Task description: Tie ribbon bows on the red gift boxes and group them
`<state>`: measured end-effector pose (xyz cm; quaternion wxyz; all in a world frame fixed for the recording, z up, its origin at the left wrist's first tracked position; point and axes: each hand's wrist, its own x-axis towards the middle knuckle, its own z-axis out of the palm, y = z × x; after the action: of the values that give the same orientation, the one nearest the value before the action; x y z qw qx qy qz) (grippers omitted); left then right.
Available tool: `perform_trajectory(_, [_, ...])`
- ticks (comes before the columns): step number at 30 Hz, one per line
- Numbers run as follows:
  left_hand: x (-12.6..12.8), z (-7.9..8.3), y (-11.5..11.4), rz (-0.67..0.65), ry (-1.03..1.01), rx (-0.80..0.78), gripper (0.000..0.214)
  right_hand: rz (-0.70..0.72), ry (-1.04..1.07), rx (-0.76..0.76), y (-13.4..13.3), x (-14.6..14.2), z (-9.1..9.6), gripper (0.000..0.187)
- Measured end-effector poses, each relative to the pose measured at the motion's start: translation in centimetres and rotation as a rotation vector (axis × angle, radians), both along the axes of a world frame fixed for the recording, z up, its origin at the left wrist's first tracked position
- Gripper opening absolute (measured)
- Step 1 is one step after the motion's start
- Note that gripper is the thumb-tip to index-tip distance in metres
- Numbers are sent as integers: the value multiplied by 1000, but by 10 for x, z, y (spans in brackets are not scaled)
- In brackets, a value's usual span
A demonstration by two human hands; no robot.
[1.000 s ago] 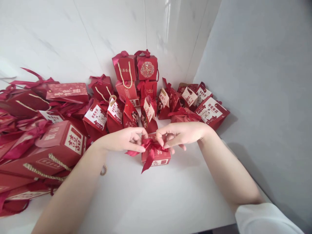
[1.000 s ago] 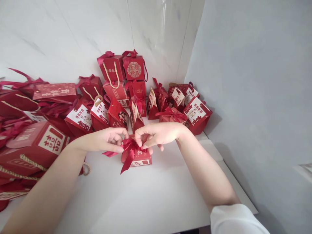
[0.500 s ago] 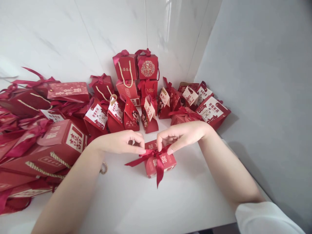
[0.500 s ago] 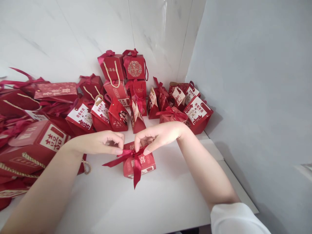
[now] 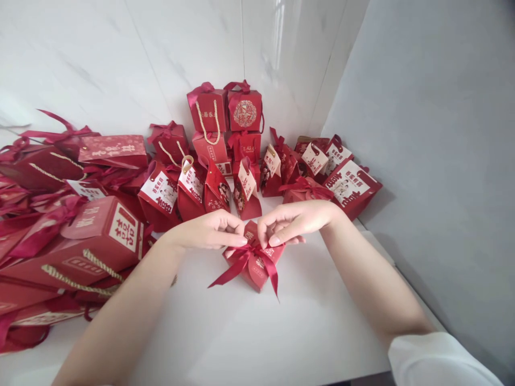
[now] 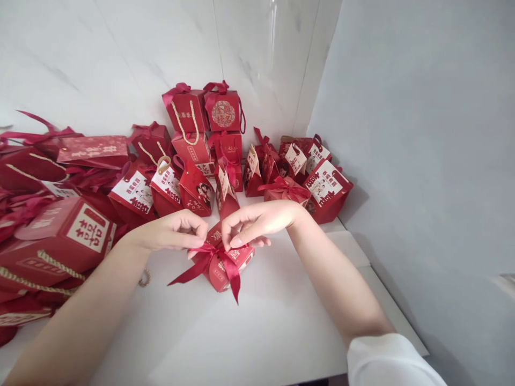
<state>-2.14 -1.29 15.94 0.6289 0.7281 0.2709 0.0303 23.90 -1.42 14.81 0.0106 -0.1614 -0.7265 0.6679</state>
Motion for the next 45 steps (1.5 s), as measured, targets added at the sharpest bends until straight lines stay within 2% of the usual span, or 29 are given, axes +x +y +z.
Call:
perform_trajectory(3, [5,1,-2,36,169,94,32,-78,-82,154,0,-4,0,29])
perform_trajectory(6, [8,-6,0,89,254,170,31,-196,-113,290,2,-8,-2,28])
perform_trajectory(10, [8,-16,3,125,274,189,34,-309,-10,285,2,-13,-5,30])
perform_trajectory(13, [10,-19,4,156,244,190,36,-357,-16,308,1,-16,-4,35])
perform_trajectory(16, [11,-19,3,156,255,213,37,-360,-56,375,0,-18,-3,36])
perform_trajectory(22, [15,-17,-3,184,311,360,36,-350,-80,440,-1,-24,-8,34])
perform_trajectory(26, [18,-15,-8,209,356,378,36,-373,-119,656,-6,-25,-4,29])
perform_trajectory(30, [18,-17,-5,203,329,357,32,-442,-26,970,-28,-24,16,13])
perform_trajectory(34, [17,-22,1,121,297,384,13,-299,-112,1082,-60,-39,28,14])
perform_trajectory(36, [17,-22,2,107,322,392,8,-255,-251,1158,-72,-58,22,13])
perform_trajectory(38, [19,-20,2,127,361,413,10,-264,-370,1277,-83,-80,9,25])
perform_trajectory(40, [20,-18,1,142,366,433,8,-326,-448,1441,-92,-99,-8,30])
perform_trajectory(41, [20,-18,1,144,355,435,8,-367,-485,1526,-96,-106,-16,24])
perform_trajectory(43, [19,-18,0,142,318,428,18,-437,-466,1678,-103,-111,-28,10])
perform_trajectory(45, [18,-19,1,140,297,414,27,-484,-319,1772,-107,-104,-34,21])
